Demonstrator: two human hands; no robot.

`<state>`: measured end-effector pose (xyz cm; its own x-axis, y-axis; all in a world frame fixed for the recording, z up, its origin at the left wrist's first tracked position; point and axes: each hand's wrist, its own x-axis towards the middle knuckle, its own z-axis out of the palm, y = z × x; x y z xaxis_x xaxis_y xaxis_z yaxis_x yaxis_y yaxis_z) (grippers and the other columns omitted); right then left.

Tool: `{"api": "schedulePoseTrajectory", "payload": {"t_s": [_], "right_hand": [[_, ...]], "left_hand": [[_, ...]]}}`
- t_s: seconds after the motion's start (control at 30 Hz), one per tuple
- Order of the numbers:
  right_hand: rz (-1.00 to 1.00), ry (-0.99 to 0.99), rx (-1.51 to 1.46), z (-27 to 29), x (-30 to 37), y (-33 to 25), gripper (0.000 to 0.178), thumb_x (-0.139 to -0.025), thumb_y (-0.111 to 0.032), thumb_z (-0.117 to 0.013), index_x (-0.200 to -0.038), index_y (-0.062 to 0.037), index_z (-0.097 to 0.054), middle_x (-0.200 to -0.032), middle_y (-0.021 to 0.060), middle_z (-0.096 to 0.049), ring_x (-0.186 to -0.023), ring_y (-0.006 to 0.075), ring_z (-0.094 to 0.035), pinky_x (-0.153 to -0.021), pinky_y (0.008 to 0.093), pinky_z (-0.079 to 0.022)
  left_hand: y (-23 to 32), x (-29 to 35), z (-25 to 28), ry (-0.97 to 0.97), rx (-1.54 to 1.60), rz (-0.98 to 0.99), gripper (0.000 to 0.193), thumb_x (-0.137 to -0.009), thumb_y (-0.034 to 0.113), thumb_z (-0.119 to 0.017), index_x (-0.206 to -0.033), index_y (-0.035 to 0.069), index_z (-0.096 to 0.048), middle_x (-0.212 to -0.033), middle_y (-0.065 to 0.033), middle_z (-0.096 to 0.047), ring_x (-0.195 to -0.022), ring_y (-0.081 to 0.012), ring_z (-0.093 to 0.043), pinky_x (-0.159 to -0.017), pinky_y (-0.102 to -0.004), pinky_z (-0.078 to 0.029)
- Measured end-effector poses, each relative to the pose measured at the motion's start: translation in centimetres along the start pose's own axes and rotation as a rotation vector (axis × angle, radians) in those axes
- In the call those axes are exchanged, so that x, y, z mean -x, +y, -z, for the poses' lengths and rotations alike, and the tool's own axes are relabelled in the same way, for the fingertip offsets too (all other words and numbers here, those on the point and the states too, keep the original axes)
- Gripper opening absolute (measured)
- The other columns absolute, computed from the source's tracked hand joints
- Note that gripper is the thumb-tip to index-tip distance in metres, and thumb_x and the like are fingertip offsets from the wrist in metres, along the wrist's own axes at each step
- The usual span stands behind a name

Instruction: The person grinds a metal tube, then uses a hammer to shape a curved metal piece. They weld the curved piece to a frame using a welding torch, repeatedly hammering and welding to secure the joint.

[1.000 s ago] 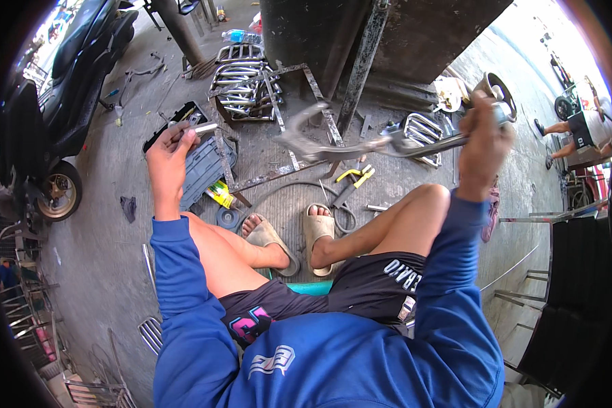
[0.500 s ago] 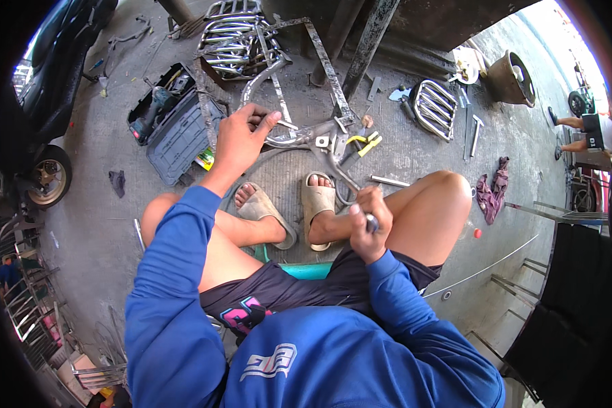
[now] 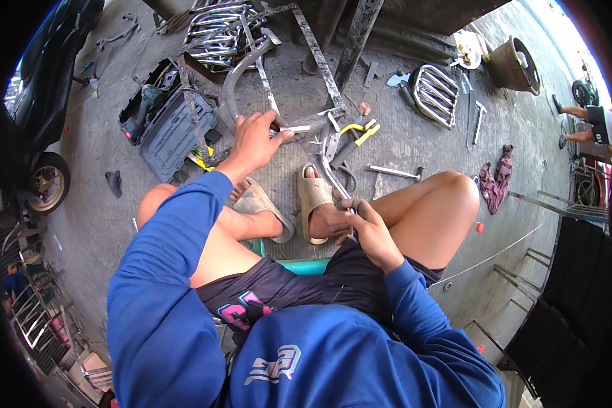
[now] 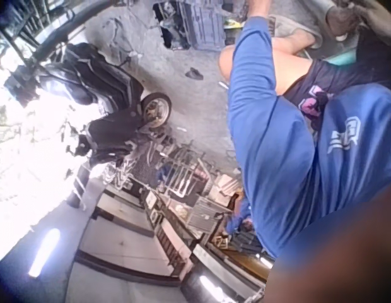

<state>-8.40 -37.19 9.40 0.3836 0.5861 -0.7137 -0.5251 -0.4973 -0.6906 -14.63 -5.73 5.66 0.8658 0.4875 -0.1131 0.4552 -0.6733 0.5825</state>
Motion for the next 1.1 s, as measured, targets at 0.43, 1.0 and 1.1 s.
{"api": "schedulePoseTrajectory", "payload": {"t_s": [0.43, 1.0, 1.1], "right_hand": [[-0.246, 0.221, -0.108, -1.9, -4.8, 2.4, 0.043, -0.111, -0.041, -0.053, -0.116, 0.0, -0.063, -0.065, -0.0007, -0.044, -0.045, 0.0093, -0.041, -0.036, 0.0313, -0.04], [-0.203, 0.085, -0.39, -1.7, -3.5, 1.9, 0.039, -0.112, -0.035, -0.049, -0.119, 0.0019, -0.056, -0.078, 0.0026, -0.049, -0.05, 0.0145, -0.054, -0.037, 0.0329, -0.047], [-0.18, 0.061, -0.409, -1.8, -3.1, 1.4, 0.036, -0.113, -0.03, -0.047, -0.124, 0.0033, -0.054, -0.076, 0.0005, -0.045, -0.055, 0.0128, -0.052, -0.038, 0.0304, -0.046]], "left_hand": [[-1.4, -0.2, -2.5, 0.067, -0.334, -0.34, 0.036, -0.092, 0.04, -0.075, -0.111, 0.009, -0.076, -0.103, -0.0053, -0.069, -0.111, -0.0307, -0.06, -0.1, -0.0485, -0.038], [0.8, -4.8, -0.3, -0.413, -0.318, -0.186, 0.026, -0.094, 0.032, -0.074, -0.105, 0.01, -0.081, -0.107, -0.0113, -0.076, -0.108, -0.0343, -0.068, -0.102, -0.0492, -0.037], [0.9, -5.4, -0.1, -0.432, -0.32, -0.179, 0.03, -0.093, 0.035, -0.076, -0.106, 0.008, -0.081, -0.107, -0.0146, -0.076, -0.107, -0.0361, -0.068, -0.102, -0.0475, -0.038]]}}
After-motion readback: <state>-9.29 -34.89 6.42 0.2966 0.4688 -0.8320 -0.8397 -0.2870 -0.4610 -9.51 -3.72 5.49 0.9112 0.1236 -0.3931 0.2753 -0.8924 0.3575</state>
